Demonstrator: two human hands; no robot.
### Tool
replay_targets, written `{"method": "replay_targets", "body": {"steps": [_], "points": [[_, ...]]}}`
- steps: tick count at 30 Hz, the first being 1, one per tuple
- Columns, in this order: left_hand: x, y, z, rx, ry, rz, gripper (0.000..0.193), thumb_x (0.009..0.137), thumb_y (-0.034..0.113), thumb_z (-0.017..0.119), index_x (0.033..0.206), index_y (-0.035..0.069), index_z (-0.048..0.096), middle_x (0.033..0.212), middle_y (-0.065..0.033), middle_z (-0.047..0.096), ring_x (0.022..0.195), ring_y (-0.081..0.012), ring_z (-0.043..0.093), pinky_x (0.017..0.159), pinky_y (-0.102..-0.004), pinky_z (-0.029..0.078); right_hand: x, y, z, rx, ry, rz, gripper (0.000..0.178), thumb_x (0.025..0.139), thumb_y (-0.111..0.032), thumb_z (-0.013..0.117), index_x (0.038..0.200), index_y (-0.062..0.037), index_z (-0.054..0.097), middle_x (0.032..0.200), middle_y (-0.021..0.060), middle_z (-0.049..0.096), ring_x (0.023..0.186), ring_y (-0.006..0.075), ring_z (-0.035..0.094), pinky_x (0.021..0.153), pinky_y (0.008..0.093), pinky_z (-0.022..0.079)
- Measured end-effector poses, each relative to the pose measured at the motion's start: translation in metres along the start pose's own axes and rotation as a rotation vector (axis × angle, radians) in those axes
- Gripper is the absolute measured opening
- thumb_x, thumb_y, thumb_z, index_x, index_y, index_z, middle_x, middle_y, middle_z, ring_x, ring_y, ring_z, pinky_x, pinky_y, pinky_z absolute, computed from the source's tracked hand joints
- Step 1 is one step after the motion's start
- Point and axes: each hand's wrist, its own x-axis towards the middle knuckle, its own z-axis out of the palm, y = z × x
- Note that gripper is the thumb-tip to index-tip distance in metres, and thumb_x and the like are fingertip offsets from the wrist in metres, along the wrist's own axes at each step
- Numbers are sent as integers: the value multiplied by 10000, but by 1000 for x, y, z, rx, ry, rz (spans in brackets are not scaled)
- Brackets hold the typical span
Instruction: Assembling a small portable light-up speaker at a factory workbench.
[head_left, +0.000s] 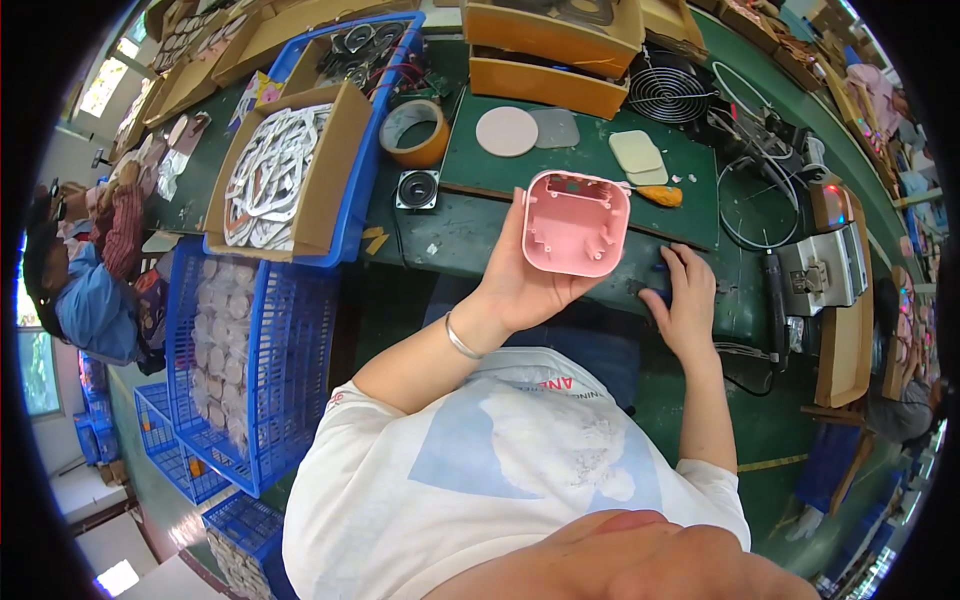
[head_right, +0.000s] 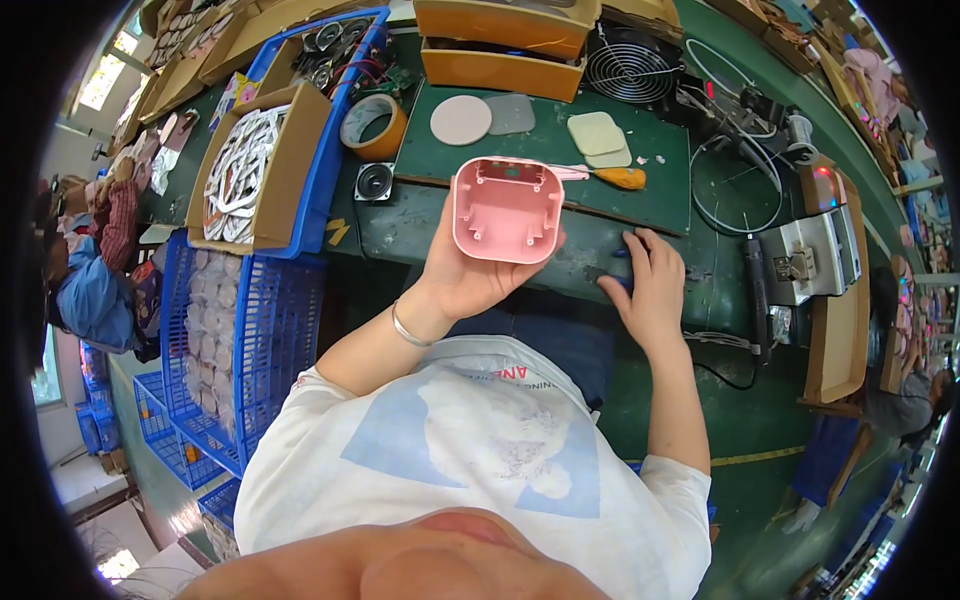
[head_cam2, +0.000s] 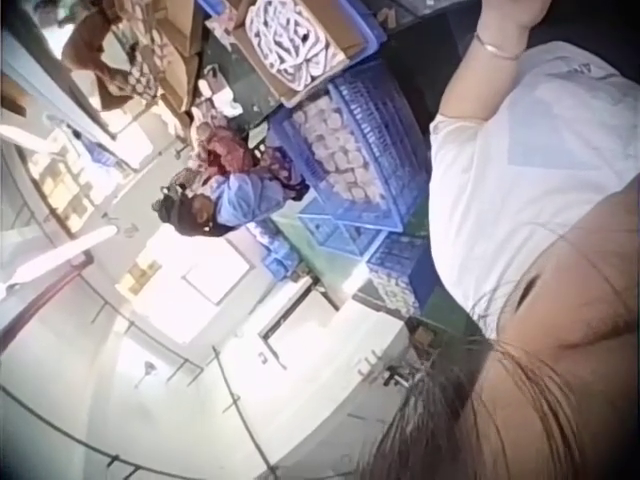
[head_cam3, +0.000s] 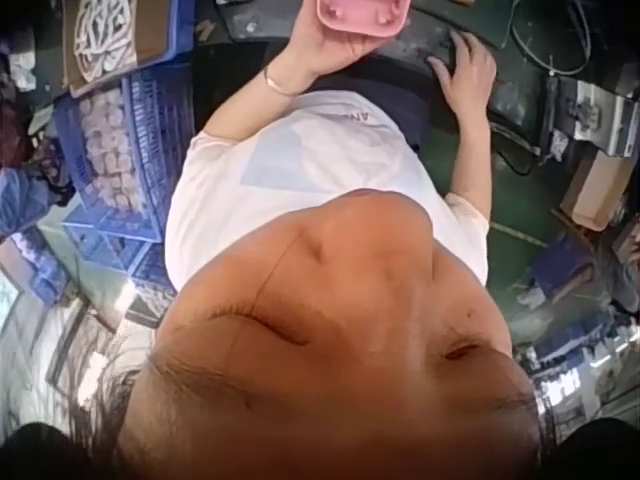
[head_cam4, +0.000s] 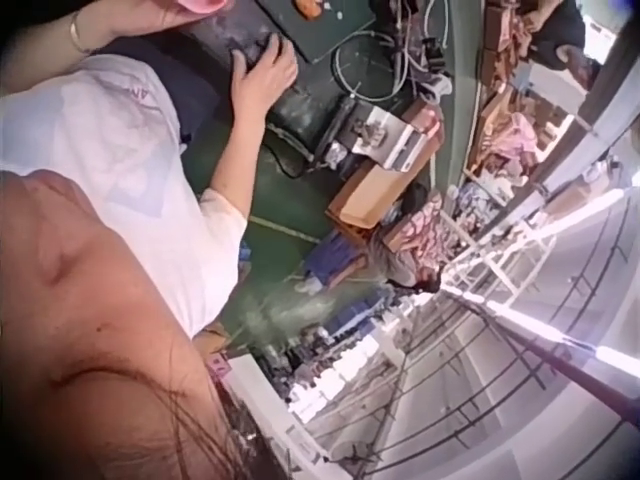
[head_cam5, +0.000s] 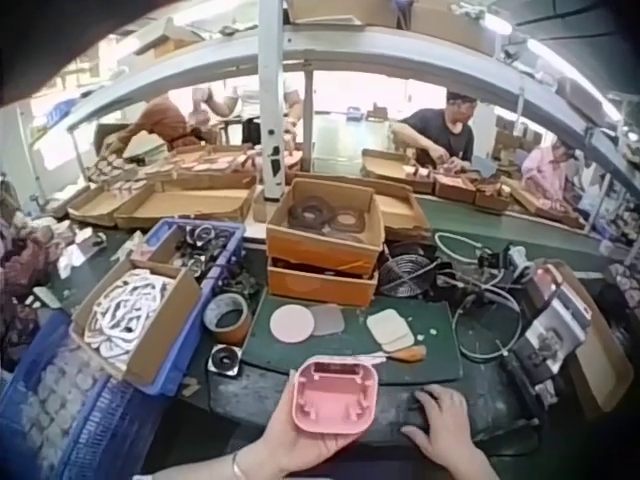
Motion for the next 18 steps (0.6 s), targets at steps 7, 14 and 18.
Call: {"method": "replay_targets", "body": {"steps": [7,14,18], "points": [[-9,-3,3,-133,-46,-52,665,1007,629,451,1475,157,455,1453,-118,527,1320,-321,536,1119,-495,466,16,27,-5,250,422,7,292,964,-191,606,1177,8,585,1108,151,582,1041,277,578,938,371,445],[-9,-8,2,541,-10,54,762,1000,658,429,1544,132,340,1486,-78,487,1384,-221,471,1163,-422,380,32,34,-24,755,774,258,287,1049,-248,416,1171,-9,519,967,70,503,876,143,484,842,293,403],[5,-9,-6,1227,-68,295,925,837,510,755,1534,79,326,1433,-148,497,1287,-288,530,1075,-421,446,37,22,-28,806,624,273,197,970,-137,404,1058,-7,523,887,60,494,804,130,450,761,281,386]]}}
